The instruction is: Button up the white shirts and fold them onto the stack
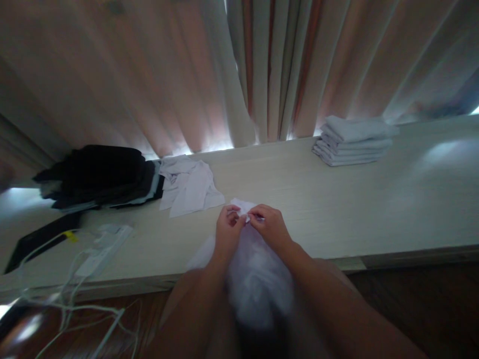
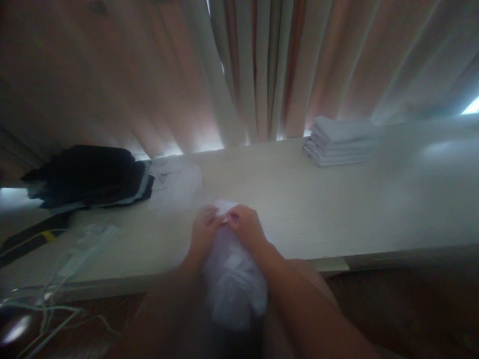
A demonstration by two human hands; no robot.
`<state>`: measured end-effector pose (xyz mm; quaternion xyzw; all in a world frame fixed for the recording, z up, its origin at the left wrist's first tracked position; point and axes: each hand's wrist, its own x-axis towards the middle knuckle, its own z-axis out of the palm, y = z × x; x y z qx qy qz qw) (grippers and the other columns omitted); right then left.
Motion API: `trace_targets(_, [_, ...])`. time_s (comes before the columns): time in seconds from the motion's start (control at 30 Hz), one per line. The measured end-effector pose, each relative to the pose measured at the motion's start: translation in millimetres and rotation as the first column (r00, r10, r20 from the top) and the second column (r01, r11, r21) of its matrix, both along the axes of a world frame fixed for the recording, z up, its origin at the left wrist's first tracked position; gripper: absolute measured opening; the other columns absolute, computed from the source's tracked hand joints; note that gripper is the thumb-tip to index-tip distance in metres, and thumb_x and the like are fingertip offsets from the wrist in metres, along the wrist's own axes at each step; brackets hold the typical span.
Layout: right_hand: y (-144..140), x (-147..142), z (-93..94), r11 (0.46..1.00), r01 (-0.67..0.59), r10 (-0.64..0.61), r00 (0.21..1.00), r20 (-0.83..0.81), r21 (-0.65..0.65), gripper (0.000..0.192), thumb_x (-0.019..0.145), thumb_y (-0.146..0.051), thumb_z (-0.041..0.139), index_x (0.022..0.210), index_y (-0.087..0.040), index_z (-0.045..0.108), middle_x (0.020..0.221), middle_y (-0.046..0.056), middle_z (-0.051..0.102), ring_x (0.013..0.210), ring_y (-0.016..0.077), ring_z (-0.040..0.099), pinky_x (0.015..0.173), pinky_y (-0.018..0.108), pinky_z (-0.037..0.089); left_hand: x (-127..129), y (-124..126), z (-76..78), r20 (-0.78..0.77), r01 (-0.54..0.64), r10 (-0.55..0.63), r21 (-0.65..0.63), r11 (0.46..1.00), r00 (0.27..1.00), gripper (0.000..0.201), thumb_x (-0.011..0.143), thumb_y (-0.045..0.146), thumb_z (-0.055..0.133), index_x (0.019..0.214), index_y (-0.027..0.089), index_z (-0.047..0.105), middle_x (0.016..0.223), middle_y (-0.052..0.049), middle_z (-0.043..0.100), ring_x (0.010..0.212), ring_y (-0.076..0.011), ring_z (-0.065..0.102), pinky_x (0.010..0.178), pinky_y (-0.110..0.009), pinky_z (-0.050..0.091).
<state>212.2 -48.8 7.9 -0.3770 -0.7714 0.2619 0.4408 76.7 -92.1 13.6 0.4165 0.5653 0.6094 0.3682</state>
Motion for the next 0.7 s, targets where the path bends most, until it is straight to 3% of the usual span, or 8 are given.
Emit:
trace_targets(0.27, [-0.6,-1.9,-1.6,1.0,0.001,-0.001,1.0,-0.02,-0.014,0.009,0.083,-0.008,0.066,0.08,-0.017,0.069,0.081,0.004,0.068,0.075,0.0166,0.061,0.073,0.027,0.045,-1.4,-0.1,0.8,-0.027,-0.011,0.011,-0.023,1.0,1.0,0.039,0.063,0.028,0.081,0.091,0.019,0.055,0.067,0.005,0.061,0.053,-0.0089,0.053,0.053,-0.021,0.04])
trace_targets(0.5, [-0.9,-4.4,-1.3,0.999,0.033,-0.033,0.999,-0.003,-0.032,0.007,0.081,-0.009,0.066,0.078,-0.016,0.069,0.079,0.004,0.068,0.074,0.0168,0.06,0.072,0.028,0.045,-0.4,-0.8,2.7,-0.01,0.023,-0.023,0.008,1.0,1.0,0.037,0.067,0.023,0.077,0.091,0.021,0.049,0.072,0.005,0.062,0.058,-0.01,0.055,0.058,-0.021,0.041])
trace_targets(0.7, [2.5,3.1,-2.4,0.96,-0.001,-0.028,0.995,-0.099,-0.28,0.006,0.08,-0.017,0.068,0.081,-0.018,0.074,0.077,0.004,0.072,0.071,0.0177,0.064,0.069,0.028,0.047,-1.0,-2.6,0.2,-0.034,0.054,-0.053,0.044,0.998,0.998,0.035,0.07,0.025,0.077,0.089,0.023,0.047,0.074,0.004,0.061,0.065,-0.0117,0.058,0.062,-0.022,0.043])
